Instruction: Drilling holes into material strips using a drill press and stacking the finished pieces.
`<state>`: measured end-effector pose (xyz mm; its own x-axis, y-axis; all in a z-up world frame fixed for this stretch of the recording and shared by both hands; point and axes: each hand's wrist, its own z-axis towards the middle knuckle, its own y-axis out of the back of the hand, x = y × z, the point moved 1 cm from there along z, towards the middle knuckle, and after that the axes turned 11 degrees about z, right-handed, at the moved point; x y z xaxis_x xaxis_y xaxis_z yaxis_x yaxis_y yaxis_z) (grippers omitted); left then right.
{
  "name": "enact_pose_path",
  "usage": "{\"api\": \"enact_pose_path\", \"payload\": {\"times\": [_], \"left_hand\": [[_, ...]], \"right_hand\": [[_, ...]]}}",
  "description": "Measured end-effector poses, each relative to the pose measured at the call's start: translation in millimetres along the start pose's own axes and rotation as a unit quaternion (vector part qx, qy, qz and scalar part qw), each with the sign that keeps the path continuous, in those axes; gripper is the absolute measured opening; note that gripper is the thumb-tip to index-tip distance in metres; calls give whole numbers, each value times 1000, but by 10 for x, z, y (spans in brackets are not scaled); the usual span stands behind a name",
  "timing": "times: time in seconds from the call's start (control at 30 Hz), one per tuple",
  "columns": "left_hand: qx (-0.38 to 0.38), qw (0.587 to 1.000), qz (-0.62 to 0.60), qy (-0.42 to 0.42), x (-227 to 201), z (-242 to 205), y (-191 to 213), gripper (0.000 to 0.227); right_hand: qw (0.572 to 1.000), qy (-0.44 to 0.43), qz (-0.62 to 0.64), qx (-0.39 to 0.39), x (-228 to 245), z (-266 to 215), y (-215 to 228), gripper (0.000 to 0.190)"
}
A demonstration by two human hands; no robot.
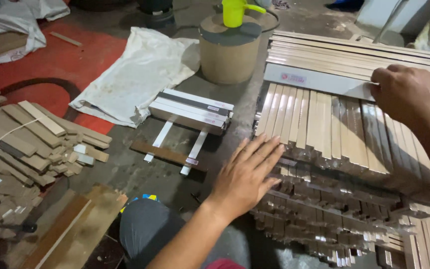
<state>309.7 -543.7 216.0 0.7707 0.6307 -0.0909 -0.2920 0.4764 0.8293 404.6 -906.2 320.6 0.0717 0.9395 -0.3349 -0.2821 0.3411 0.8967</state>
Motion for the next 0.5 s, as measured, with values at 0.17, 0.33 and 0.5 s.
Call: {"api": "enact_pose_path", "payload": {"times": [0.17, 0.33, 0.5], "left_hand": [[-10, 1000, 2, -6, 22, -18, 22, 66], [-11, 1000, -6, -2, 60, -37, 9, 68], [-1, 1000, 0, -6, 100, -57, -93, 68]], "right_hand": [[998, 1, -57, -13, 42, 157, -199, 38], [999, -22, -13, 47, 282, 196, -5, 51], [998, 34, -56, -9, 105, 361, -409, 56]]}}
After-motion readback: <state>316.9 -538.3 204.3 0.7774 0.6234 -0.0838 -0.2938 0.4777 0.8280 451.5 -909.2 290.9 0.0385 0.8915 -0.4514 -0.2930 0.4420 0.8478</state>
